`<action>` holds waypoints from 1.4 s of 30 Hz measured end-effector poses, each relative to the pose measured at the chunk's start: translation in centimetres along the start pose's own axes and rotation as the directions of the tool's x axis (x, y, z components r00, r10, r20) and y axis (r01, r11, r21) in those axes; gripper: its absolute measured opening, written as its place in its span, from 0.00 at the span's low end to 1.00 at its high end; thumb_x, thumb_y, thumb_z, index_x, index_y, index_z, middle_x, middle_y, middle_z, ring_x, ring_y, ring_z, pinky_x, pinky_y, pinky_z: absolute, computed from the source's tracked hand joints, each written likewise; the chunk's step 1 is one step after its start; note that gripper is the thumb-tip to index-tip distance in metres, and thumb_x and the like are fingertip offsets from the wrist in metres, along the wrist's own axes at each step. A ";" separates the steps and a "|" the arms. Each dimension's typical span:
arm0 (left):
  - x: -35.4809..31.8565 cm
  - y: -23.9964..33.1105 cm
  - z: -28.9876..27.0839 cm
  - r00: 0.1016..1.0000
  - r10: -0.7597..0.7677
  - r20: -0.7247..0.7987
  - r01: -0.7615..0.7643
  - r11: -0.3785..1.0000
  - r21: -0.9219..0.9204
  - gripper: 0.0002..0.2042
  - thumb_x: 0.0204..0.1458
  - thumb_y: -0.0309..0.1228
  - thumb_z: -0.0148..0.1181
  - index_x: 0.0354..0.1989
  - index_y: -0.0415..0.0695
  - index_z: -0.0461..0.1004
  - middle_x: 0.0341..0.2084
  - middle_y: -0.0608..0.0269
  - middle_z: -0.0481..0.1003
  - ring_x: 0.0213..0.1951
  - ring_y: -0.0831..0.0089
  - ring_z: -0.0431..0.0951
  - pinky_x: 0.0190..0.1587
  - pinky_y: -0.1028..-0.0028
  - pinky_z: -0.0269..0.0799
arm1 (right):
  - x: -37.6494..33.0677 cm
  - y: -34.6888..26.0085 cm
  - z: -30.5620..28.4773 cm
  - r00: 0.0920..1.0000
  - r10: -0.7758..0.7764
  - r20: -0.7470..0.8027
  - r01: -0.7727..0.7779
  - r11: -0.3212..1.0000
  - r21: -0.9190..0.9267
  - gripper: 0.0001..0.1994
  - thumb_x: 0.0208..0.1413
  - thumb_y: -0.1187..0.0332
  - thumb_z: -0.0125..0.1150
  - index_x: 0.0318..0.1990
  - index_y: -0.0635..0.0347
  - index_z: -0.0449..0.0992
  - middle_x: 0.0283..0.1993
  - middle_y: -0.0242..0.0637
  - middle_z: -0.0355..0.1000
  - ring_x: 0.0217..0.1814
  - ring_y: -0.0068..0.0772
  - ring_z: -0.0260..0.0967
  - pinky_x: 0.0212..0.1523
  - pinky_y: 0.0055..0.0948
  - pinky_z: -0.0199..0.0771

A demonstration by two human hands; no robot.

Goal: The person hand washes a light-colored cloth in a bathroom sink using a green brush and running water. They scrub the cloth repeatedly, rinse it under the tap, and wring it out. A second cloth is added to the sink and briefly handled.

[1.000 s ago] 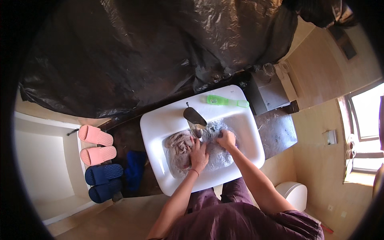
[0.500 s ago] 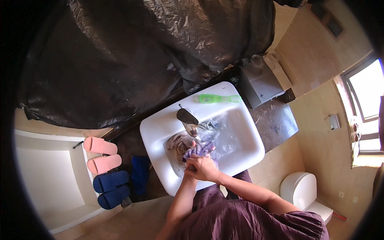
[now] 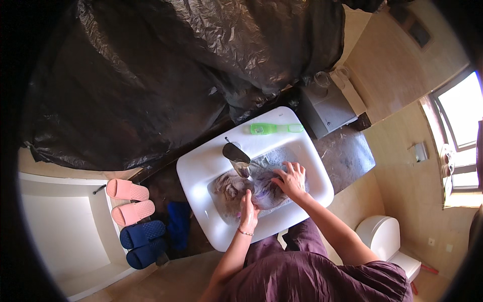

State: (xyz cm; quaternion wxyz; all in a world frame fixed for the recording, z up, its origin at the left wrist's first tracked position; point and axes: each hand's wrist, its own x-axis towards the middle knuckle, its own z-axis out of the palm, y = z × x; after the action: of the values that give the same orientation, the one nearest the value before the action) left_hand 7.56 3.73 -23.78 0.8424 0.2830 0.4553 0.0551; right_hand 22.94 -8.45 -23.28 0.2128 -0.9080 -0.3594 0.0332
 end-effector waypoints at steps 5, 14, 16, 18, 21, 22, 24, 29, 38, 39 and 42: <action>1.2 -0.4 -0.2 0.811 0.560 0.171 -0.253 0.071 0.965 0.26 0.48 0.37 0.61 0.54 0.47 0.59 0.44 0.46 0.68 0.44 0.48 0.71 0.43 0.57 0.69 | -3.1 -1.0 0.6 0.929 -0.014 0.370 0.076 0.985 -0.153 0.36 0.41 0.36 0.58 0.60 0.32 0.64 0.62 0.46 0.57 0.67 0.58 0.47 0.61 0.70 0.39; 7.6 0.0 -3.4 0.857 0.397 0.329 -0.209 -0.315 0.926 0.21 0.47 0.46 0.61 0.34 0.38 0.70 0.29 0.45 0.74 0.32 0.49 0.76 0.37 0.58 0.72 | 1.5 2.1 9.8 0.745 0.082 0.662 -0.026 0.995 -0.093 0.22 0.48 0.57 0.59 0.53 0.45 0.70 0.53 0.44 0.68 0.55 0.49 0.64 0.55 0.46 0.64; 7.2 1.4 -2.4 0.806 0.436 0.400 -0.340 -0.212 0.916 0.20 0.47 0.45 0.62 0.34 0.38 0.71 0.30 0.45 0.74 0.32 0.49 0.76 0.37 0.58 0.71 | 1.6 1.7 9.7 0.796 0.221 0.563 -0.225 0.972 -0.065 0.20 0.46 0.58 0.60 0.48 0.50 0.73 0.48 0.45 0.71 0.51 0.47 0.68 0.50 0.42 0.69; 5.1 3.5 -1.8 0.761 0.484 0.432 -0.436 -0.113 0.893 0.17 0.50 0.43 0.60 0.35 0.39 0.73 0.31 0.49 0.75 0.32 0.49 0.76 0.36 0.59 0.71 | 2.0 1.4 7.7 0.857 0.175 0.485 -0.240 0.968 0.075 0.16 0.42 0.57 0.65 0.37 0.53 0.77 0.38 0.40 0.74 0.47 0.42 0.70 0.44 0.41 0.71; 2.4 4.2 -3.0 0.506 0.718 0.478 -0.490 -0.217 0.844 0.14 0.52 0.42 0.57 0.36 0.43 0.73 0.35 0.59 0.75 0.34 0.52 0.76 0.39 0.62 0.71 | 2.5 -1.0 3.1 0.919 0.096 0.382 -0.279 0.844 0.457 0.12 0.38 0.57 0.69 0.26 0.52 0.77 0.32 0.33 0.72 0.39 0.39 0.69 0.40 0.38 0.69; 2.1 4.7 -3.9 0.501 0.688 0.525 -0.432 -0.327 0.841 0.14 0.50 0.43 0.58 0.40 0.48 0.75 0.50 0.63 0.70 0.50 0.50 0.70 0.50 0.54 0.66 | 2.3 -2.5 2.3 0.982 0.042 0.185 -0.112 0.917 0.382 0.12 0.38 0.56 0.70 0.19 0.51 0.76 0.28 0.29 0.69 0.35 0.36 0.66 0.39 0.36 0.65; 0.4 5.2 -2.3 0.574 0.672 0.468 -0.223 -0.421 0.879 0.16 0.47 0.42 0.60 0.44 0.52 0.75 0.58 0.61 0.60 0.59 0.42 0.56 0.55 0.42 0.55 | 2.4 -4.3 1.9 0.995 -0.022 0.099 -0.005 0.963 0.271 0.12 0.37 0.54 0.70 0.24 0.47 0.76 0.33 0.30 0.68 0.44 0.40 0.63 0.47 0.42 0.60; 0.0 3.7 -4.2 0.761 0.544 0.354 -0.127 -0.410 0.903 0.22 0.42 0.44 0.63 0.49 0.57 0.74 0.67 0.66 0.46 0.65 0.32 0.35 0.56 0.28 0.40 | 2.0 -6.2 3.6 0.985 -0.126 0.118 0.117 0.989 0.086 0.24 0.46 0.46 0.61 0.51 0.39 0.73 0.62 0.49 0.52 0.68 0.58 0.41 0.59 0.66 0.46; 5.6 -0.9 -8.5 0.718 0.681 0.143 -0.367 0.197 0.909 0.30 0.50 0.28 0.55 0.64 0.52 0.56 0.67 0.52 0.41 0.67 0.43 0.35 0.67 0.53 0.32 | 1.3 -4.0 10.1 0.833 0.156 0.531 -0.307 0.929 0.209 0.23 0.50 0.64 0.55 0.57 0.45 0.68 0.68 0.51 0.45 0.72 0.53 0.38 0.62 0.62 0.47; 6.5 -1.8 -9.4 0.701 0.703 0.119 -0.455 0.313 0.833 0.31 0.50 0.29 0.55 0.65 0.53 0.53 0.67 0.51 0.41 0.67 0.43 0.36 0.67 0.52 0.33 | 0.9 -3.0 12.5 0.831 0.115 0.545 -0.168 0.985 0.049 0.24 0.50 0.66 0.53 0.58 0.47 0.66 0.68 0.52 0.44 0.72 0.51 0.37 0.64 0.61 0.43; 7.0 -1.6 -9.2 0.671 0.717 0.188 -0.413 0.150 0.898 0.31 0.49 0.31 0.58 0.63 0.50 0.54 0.65 0.47 0.45 0.65 0.46 0.45 0.65 0.55 0.41 | 0.3 -0.8 16.7 0.785 0.064 0.616 0.110 0.964 -0.241 0.26 0.50 0.70 0.50 0.61 0.51 0.62 0.70 0.53 0.42 0.73 0.46 0.37 0.68 0.55 0.37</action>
State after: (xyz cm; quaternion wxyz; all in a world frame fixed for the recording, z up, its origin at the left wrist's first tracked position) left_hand 4.02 8.75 -33.69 0.3911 0.8220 0.3819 0.1599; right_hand 19.09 -1.71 -38.08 -0.0392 -0.8623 -0.4214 0.2781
